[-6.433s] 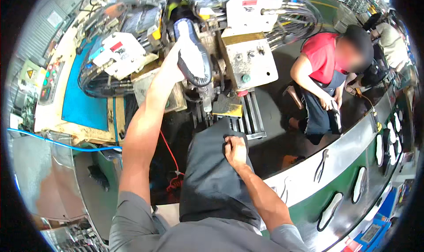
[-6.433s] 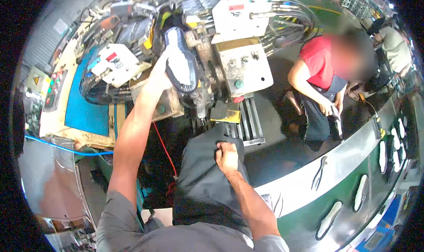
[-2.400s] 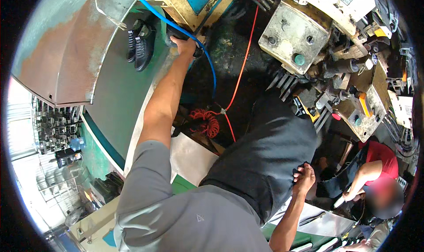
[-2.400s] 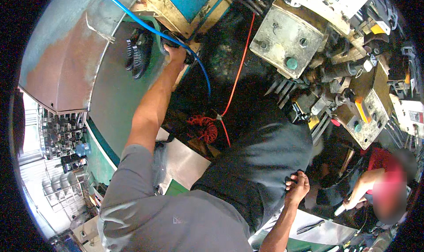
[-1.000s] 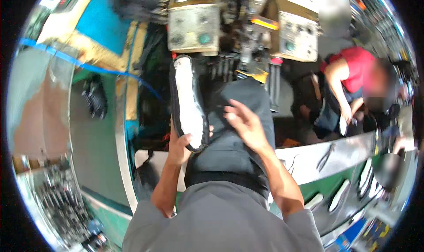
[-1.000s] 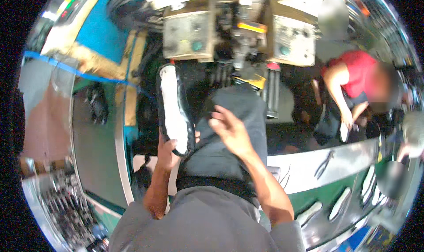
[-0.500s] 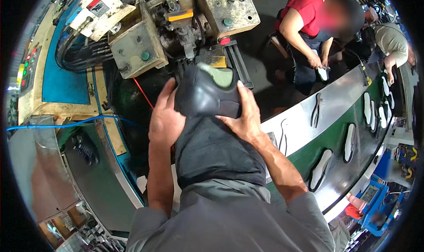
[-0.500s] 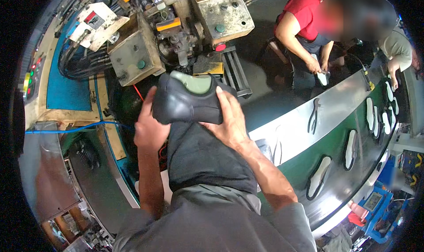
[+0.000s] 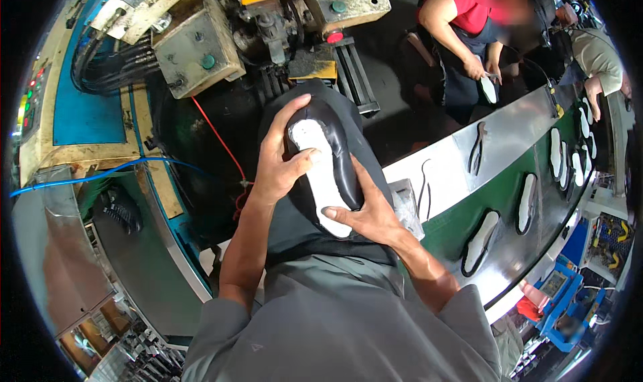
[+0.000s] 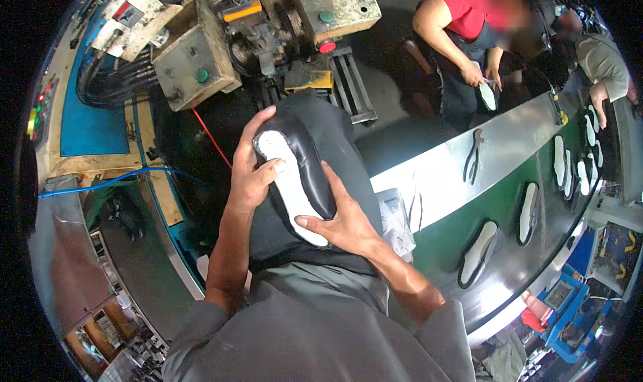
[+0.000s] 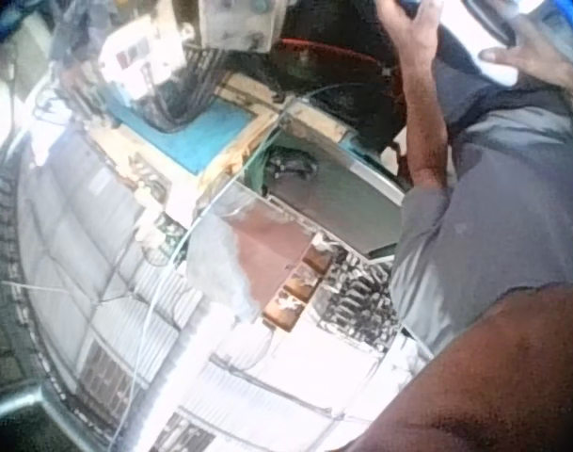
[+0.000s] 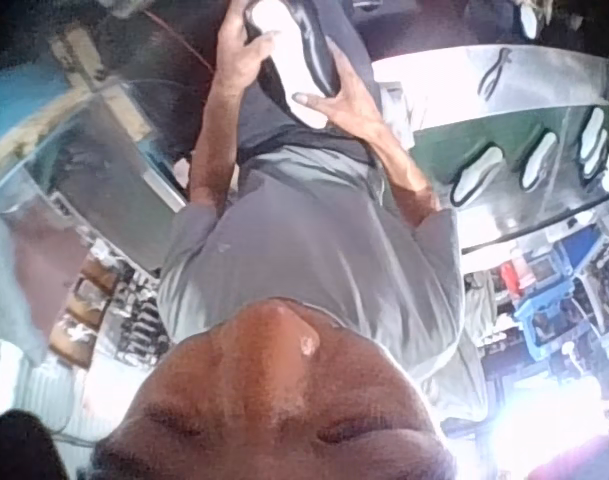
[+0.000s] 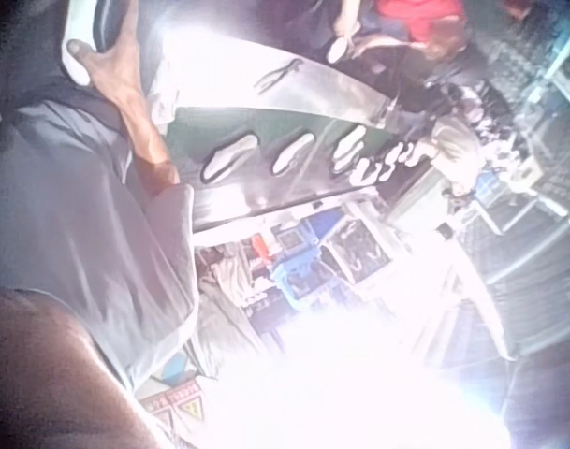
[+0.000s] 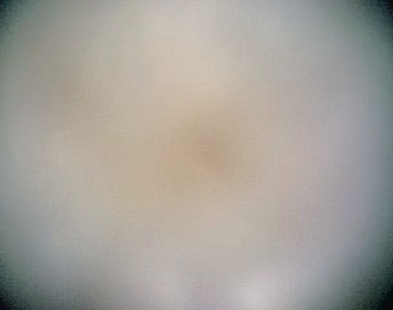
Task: The recorder is performing shoe lasting operations, placing uppers onto a machine for shaping and assembly.
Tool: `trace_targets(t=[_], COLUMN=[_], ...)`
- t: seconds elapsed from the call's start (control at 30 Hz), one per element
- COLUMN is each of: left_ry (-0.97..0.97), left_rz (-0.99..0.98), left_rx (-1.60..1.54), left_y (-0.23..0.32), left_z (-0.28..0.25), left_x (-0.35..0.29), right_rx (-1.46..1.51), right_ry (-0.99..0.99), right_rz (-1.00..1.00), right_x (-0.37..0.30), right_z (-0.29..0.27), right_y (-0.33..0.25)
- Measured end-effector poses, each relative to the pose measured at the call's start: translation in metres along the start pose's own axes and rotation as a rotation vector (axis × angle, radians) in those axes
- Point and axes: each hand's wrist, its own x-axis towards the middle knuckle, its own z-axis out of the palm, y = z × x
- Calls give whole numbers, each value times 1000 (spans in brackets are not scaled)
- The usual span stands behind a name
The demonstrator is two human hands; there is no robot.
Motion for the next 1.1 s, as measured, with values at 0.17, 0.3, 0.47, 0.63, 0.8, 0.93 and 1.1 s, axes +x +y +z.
trace_targets(t=[0.17,0.3,0.47,0.63,0.8,0.93,1.1], left_ry=[-109,-167,-138,-137,-203,-181,-159], left_rz=[-25,-86,-204,-121,137,84,-92], left_rx=[88,-310,-243,-82,224,174,-306], left_y=[-22,-28,-26,-19,-26,-32,-42], left_z=[1,-3,-1,9,7,14,11], left_x=[1,9,24,28,29,26,10], right_rx=[333,351,553,538,463,447,350], right_ry=[-44,-139,-217,-143,-29,-14,14], right_rz=[-148,-196,-123,-116,-143,-125,-88], right_x=[34,83,100,99,96,94,89], right_z=[-30,-48,-35,-28,-21,-24,-27], right_y=[-5,-34,-40,-36,-30,-26,-27])
